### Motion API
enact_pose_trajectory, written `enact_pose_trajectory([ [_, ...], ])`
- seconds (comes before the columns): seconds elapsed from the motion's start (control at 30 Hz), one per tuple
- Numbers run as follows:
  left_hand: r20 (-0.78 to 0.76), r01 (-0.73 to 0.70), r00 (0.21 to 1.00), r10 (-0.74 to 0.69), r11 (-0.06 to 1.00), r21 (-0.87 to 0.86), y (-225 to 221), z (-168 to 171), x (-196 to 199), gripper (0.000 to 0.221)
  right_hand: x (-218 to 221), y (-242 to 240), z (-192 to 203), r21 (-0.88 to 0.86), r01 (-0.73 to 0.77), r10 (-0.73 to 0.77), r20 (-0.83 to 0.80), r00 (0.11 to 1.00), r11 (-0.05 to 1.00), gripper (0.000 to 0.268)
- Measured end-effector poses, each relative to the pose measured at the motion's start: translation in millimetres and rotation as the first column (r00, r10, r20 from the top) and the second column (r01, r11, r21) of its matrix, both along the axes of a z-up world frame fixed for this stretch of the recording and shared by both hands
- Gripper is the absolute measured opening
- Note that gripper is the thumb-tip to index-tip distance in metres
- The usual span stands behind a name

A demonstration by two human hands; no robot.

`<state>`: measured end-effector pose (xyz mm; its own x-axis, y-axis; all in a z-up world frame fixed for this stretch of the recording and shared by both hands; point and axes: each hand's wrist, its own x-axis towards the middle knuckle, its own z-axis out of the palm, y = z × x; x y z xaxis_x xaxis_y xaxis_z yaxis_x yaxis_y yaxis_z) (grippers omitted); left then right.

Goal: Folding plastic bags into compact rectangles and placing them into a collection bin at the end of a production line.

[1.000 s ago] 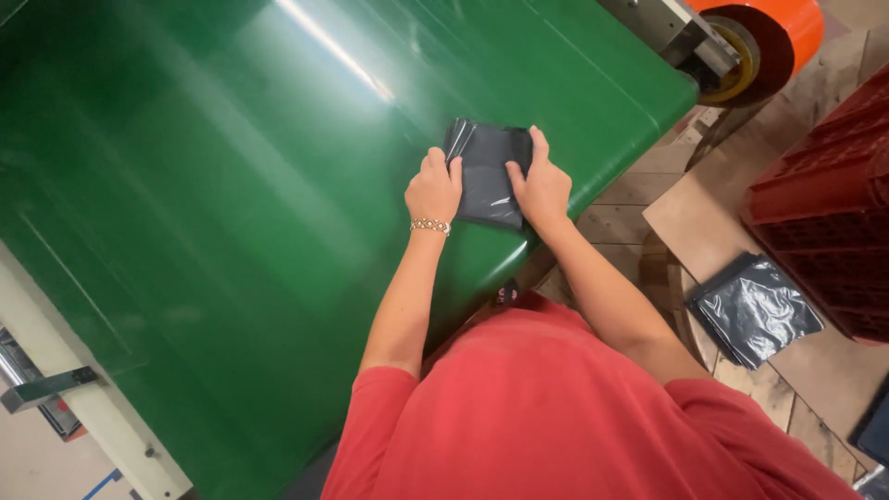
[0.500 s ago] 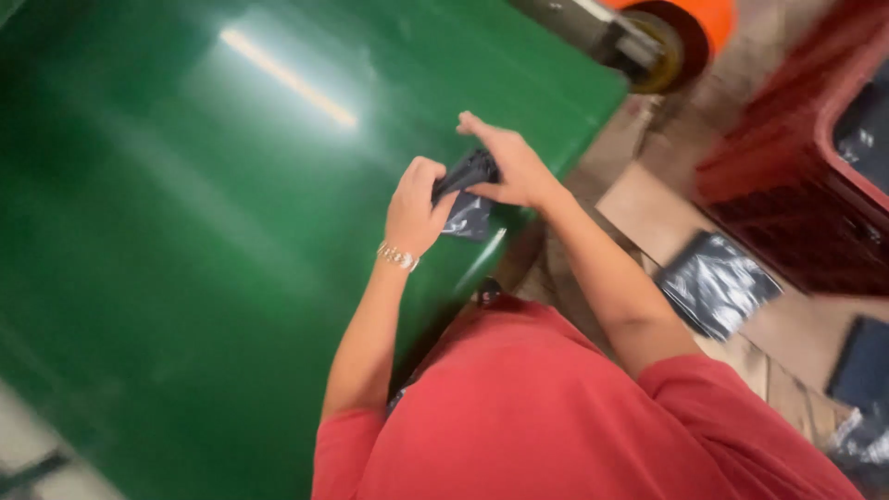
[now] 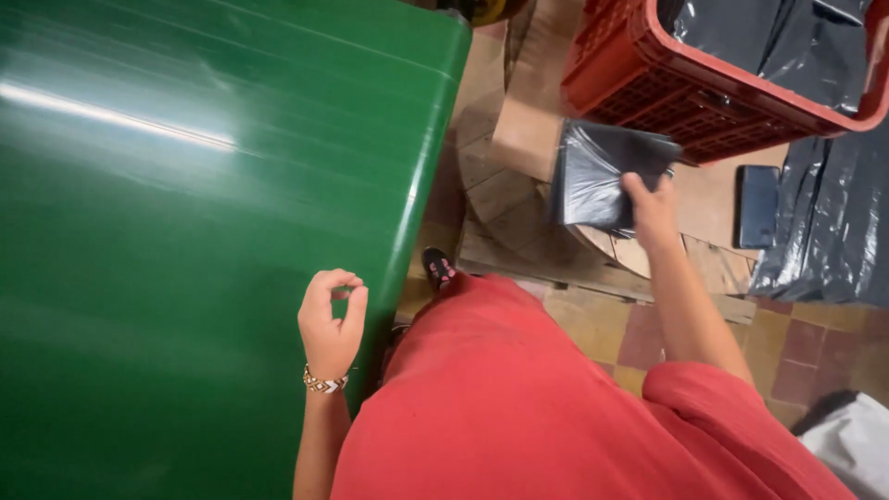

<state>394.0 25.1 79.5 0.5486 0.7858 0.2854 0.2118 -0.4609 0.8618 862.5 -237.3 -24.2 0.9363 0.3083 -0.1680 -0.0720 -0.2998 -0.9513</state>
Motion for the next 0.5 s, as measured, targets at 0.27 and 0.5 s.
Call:
enact_pose_trajectory([
  [0.27,-0.078,-0.060,0.996,0.044,0.974,-0.220,-7.4,-13.2,2.5,0.012,22.8,-56.5,-22.0,0.011,0.246,-0.243,-0.106,0.964,0.969,0.015],
  [0.5,-0.094,-0.112,0.991,0.093,0.966,-0.231,-6.2,-11.2,-3.7,0.010,30.4,-49.8,-40.0,0.016,0.231,-0.227,-0.124,0.966,0.973,0.018],
])
